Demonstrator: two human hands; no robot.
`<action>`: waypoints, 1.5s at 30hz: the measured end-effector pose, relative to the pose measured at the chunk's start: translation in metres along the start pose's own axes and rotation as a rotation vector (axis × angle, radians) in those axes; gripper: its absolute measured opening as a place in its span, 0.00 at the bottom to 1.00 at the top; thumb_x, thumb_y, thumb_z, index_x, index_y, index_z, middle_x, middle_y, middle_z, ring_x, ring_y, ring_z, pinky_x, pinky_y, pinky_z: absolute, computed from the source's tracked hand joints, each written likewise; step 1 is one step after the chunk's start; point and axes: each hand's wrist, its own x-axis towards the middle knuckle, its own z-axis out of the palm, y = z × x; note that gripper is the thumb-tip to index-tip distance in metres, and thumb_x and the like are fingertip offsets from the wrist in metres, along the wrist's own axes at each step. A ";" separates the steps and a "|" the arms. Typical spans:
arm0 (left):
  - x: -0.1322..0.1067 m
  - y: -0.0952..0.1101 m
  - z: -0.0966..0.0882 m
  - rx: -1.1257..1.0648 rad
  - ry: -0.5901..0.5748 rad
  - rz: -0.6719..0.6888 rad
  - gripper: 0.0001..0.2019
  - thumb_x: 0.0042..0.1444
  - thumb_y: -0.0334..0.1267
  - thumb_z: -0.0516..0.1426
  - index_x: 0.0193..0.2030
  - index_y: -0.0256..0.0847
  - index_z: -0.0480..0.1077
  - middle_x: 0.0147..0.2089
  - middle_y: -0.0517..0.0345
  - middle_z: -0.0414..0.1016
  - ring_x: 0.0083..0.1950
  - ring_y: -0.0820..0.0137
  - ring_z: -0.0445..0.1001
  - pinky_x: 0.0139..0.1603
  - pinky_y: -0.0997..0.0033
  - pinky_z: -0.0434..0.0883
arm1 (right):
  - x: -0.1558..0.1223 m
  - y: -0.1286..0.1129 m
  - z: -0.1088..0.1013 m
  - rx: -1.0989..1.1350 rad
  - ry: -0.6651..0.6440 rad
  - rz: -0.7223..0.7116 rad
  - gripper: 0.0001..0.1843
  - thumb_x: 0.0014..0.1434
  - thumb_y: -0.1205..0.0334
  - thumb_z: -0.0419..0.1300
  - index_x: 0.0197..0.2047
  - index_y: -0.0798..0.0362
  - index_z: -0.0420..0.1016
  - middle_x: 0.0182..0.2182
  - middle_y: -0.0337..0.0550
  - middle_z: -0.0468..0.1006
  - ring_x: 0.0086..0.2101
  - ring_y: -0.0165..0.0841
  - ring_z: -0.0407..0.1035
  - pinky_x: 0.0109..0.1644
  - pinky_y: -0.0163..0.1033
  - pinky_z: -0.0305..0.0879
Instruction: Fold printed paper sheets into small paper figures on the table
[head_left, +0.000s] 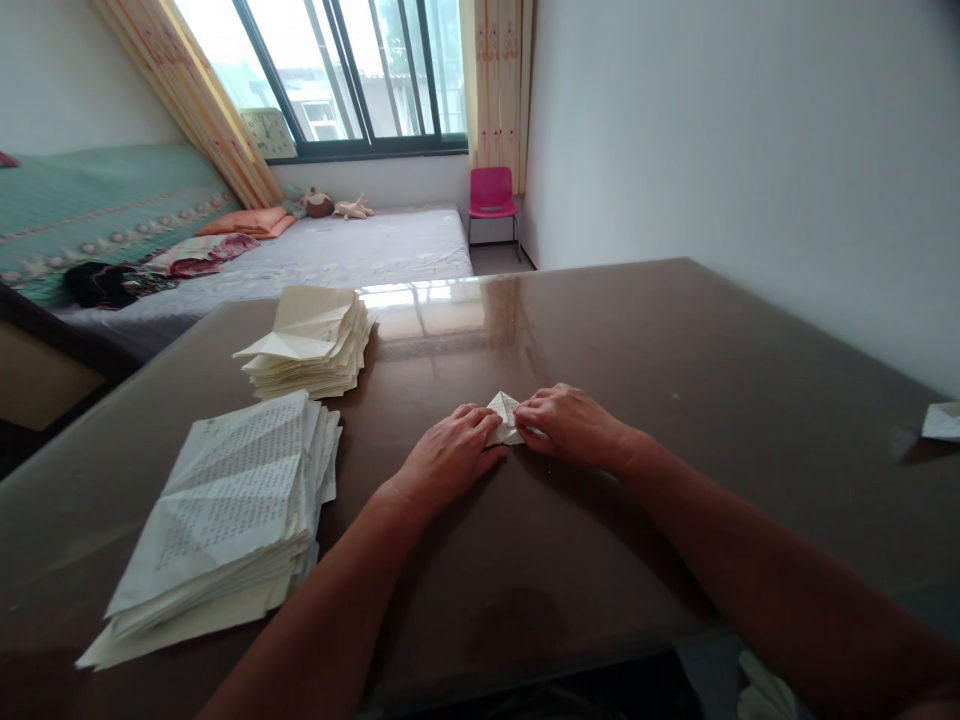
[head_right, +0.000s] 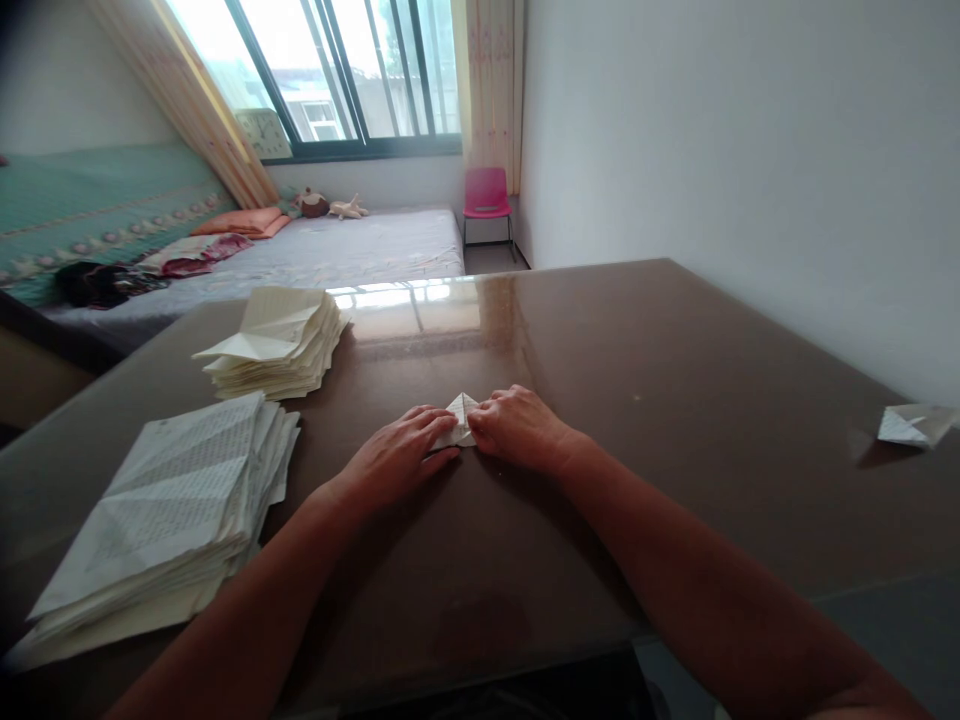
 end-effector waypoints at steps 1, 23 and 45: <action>0.002 0.002 0.002 0.012 0.015 -0.004 0.15 0.62 0.42 0.52 0.52 0.40 0.66 0.53 0.50 0.72 0.56 0.62 0.66 0.57 0.61 0.67 | 0.001 -0.001 0.000 -0.007 -0.004 0.009 0.10 0.61 0.64 0.53 0.35 0.54 0.75 0.35 0.46 0.80 0.36 0.35 0.70 0.40 0.38 0.53; -0.003 -0.031 0.005 -0.217 -0.018 -0.122 0.12 0.61 0.43 0.53 0.39 0.47 0.78 0.43 0.59 0.76 0.47 0.67 0.68 0.49 0.70 0.67 | -0.002 0.050 0.028 0.506 0.043 -0.051 0.13 0.62 0.57 0.55 0.43 0.48 0.80 0.40 0.42 0.77 0.39 0.31 0.70 0.44 0.33 0.61; 0.011 -0.011 0.005 0.006 -0.010 -0.445 0.13 0.63 0.47 0.48 0.39 0.48 0.71 0.40 0.57 0.75 0.44 0.64 0.69 0.38 0.69 0.66 | 0.005 0.032 0.022 0.323 -0.028 0.382 0.13 0.61 0.52 0.54 0.38 0.48 0.77 0.34 0.39 0.80 0.31 0.29 0.70 0.31 0.32 0.53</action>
